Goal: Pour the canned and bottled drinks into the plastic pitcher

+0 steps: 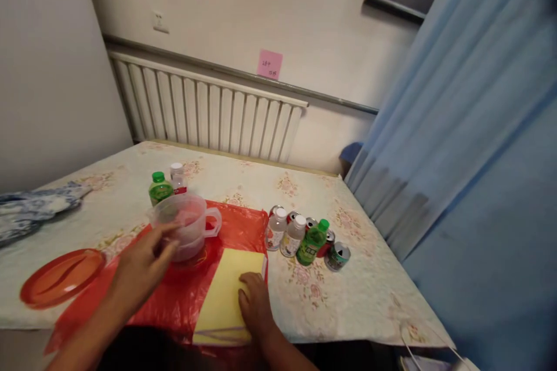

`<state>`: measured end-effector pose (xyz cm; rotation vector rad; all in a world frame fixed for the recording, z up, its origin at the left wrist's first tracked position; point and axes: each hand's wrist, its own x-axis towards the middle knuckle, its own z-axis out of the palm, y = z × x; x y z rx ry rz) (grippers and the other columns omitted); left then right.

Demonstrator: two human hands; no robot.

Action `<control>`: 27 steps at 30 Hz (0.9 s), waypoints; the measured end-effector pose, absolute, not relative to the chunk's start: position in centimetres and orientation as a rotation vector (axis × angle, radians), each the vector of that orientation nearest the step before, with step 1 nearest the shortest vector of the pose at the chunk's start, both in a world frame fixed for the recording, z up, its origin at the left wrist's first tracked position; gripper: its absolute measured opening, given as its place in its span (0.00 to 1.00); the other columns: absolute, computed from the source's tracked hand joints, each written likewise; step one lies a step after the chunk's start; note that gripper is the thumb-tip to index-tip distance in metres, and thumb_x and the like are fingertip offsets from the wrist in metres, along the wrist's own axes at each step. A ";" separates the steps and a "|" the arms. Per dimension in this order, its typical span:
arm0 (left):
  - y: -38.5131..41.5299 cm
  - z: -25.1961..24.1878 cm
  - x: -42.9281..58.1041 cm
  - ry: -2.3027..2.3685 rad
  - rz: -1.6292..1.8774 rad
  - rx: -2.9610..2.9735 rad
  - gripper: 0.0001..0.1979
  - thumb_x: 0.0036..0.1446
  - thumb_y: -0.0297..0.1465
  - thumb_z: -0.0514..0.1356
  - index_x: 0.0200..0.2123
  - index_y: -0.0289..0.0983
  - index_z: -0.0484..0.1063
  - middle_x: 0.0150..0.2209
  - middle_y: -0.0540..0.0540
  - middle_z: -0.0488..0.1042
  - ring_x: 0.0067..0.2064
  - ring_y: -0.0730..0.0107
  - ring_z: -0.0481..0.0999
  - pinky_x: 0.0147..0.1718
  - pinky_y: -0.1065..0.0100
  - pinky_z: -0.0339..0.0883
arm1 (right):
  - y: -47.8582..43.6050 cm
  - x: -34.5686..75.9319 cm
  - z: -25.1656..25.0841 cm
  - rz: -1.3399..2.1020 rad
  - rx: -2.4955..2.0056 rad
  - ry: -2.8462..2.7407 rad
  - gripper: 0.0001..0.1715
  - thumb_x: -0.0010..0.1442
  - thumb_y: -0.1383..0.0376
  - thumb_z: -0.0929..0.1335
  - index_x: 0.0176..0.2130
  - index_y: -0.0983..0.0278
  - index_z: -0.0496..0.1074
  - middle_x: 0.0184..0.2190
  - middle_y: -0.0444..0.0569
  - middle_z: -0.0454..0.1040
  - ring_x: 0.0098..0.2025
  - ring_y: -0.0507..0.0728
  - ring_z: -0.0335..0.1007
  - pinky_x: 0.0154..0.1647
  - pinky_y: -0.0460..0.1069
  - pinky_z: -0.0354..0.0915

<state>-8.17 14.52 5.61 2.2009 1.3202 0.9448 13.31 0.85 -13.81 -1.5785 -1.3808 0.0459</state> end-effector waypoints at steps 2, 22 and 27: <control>11.6 2.9 -7.4 1.186 0.808 2.101 0.22 0.52 0.47 0.54 0.45 0.41 0.72 0.37 0.48 0.80 0.38 0.59 0.79 0.37 0.66 0.71 | -0.8 14.7 -14.0 0.051 -1.588 -1.238 0.18 0.53 0.73 0.65 0.44 0.62 0.71 0.40 0.50 0.75 0.43 0.58 0.71 0.46 0.53 0.68; 2.5 -5.7 -4.0 0.919 0.368 2.000 0.17 0.54 0.40 0.54 0.43 0.39 0.71 0.28 0.50 0.71 0.31 0.63 0.72 0.33 0.67 0.63 | -0.4 30.5 -11.8 -0.402 -1.987 -0.487 0.37 0.48 0.52 0.71 0.48 0.76 0.69 0.43 0.71 0.74 0.47 0.72 0.69 0.47 0.59 0.62; 2.7 -4.7 -3.4 0.913 0.387 2.021 0.16 0.53 0.40 0.54 0.41 0.40 0.72 0.28 0.51 0.72 0.31 0.64 0.72 0.32 0.67 0.64 | -1.7 29.3 -11.5 -0.422 -1.953 -0.592 0.30 0.52 0.53 0.69 0.45 0.74 0.70 0.39 0.68 0.74 0.46 0.72 0.69 0.46 0.59 0.63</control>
